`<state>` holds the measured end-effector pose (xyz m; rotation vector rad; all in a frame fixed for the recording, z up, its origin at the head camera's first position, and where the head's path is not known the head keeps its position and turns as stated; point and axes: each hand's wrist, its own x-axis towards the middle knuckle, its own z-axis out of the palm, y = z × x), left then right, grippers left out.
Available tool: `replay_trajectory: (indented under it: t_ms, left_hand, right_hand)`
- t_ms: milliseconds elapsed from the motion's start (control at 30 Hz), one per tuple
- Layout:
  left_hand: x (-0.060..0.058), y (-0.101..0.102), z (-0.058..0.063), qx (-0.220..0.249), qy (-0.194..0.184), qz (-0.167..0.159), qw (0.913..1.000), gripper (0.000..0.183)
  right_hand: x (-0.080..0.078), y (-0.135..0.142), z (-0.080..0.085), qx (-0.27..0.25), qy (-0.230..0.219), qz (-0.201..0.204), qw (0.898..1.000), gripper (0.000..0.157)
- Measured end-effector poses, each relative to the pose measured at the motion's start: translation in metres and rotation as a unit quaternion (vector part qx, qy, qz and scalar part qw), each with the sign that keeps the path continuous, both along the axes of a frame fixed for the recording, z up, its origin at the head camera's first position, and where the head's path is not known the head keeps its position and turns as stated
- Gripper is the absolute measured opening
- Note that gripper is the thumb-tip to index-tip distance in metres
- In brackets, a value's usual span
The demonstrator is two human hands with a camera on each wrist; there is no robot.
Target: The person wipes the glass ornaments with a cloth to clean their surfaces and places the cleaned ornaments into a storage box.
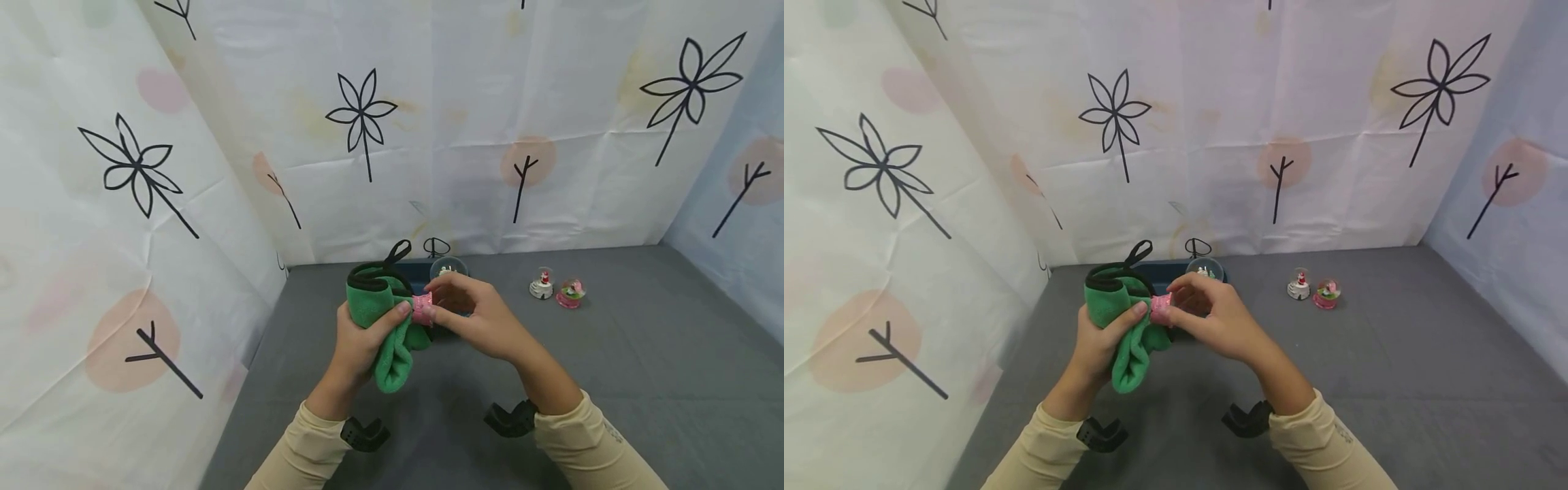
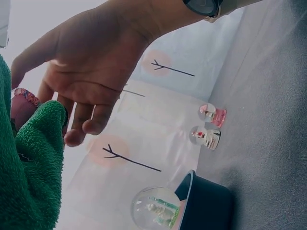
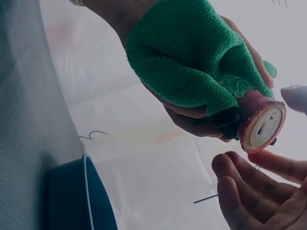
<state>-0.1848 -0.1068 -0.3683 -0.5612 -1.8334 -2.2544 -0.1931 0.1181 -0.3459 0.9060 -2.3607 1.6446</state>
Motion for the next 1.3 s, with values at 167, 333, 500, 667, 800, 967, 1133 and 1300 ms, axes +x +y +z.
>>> replay_trajectory:
  t_ms: [167,333,500,667,800,967,1133,1300]
  left_hand:
    - [0.0004,-0.0011,0.0005,0.006,0.008,-0.006,0.9999,0.031]
    - [0.0015,-0.0013,0.0031,0.008,0.019,-0.006,0.9998,0.031]
    - [0.0009,-0.0002,0.0037,0.007,0.018,-0.008,0.9998,0.030]
    - [-0.0001,-0.0003,0.0018,0.011,0.015,-0.008,0.9998,0.028]
    - [0.0000,-0.0011,0.0004,0.010,0.007,0.000,0.9999,0.027]
    - [0.0012,-0.0011,0.0008,0.008,0.009,0.002,0.9999,0.027]
    - [0.0013,-0.0005,0.0015,0.006,0.003,0.004,1.0000,0.022]
    - [0.0009,-0.0012,0.0028,0.015,0.007,0.004,0.9999,0.016]
  right_hand:
    - [0.0005,-0.0018,-0.0002,-0.035,0.019,0.021,0.999,0.026]
    - [-0.0019,-0.0029,-0.0033,-0.079,0.090,0.066,0.991,0.039]
    - [-0.0038,-0.0022,-0.0048,-0.110,0.131,0.110,0.979,0.043]
    - [-0.0027,-0.0024,-0.0028,-0.088,0.134,0.098,0.982,0.042]
    - [-0.0018,-0.0018,-0.0004,-0.043,0.103,0.053,0.992,0.049]
    - [-0.0025,0.0019,0.0013,0.000,0.039,0.022,0.999,0.041]
    - [-0.0039,0.0036,-0.0003,-0.010,0.027,0.046,0.999,0.034]
    - [-0.0047,0.0034,-0.0027,-0.044,0.067,0.080,0.994,0.044]
